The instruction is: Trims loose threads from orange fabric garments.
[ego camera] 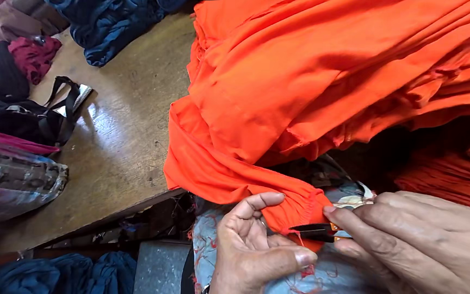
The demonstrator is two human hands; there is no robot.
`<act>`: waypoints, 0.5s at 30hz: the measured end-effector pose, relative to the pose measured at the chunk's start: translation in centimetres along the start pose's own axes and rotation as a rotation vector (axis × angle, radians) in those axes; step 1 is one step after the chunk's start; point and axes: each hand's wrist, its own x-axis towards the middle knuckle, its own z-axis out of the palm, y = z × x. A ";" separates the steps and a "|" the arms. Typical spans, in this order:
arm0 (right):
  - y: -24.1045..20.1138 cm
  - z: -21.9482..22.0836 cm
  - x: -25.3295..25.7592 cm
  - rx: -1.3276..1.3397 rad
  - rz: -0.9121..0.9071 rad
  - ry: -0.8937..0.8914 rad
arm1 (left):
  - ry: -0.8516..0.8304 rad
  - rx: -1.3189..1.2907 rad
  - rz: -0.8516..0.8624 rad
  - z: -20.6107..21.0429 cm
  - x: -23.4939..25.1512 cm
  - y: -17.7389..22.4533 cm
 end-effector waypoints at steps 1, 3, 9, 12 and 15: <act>-0.1 0.1 0.1 -0.008 0.001 0.002 | 0.001 0.002 -0.005 0.0 0.0 0.0; -0.2 0.3 0.3 -0.032 -0.003 0.018 | 0.008 -0.001 -0.011 -0.1 0.0 0.0; 0.0 1.5 0.4 -0.029 0.000 0.072 | 0.040 -0.021 -0.028 -0.2 0.0 0.0; 0.0 1.7 0.4 -0.027 -0.010 0.081 | 0.028 -0.030 -0.042 -0.3 0.0 0.1; -0.1 1.7 0.4 -0.044 -0.008 0.084 | 0.042 -0.020 -0.054 -0.2 0.0 0.1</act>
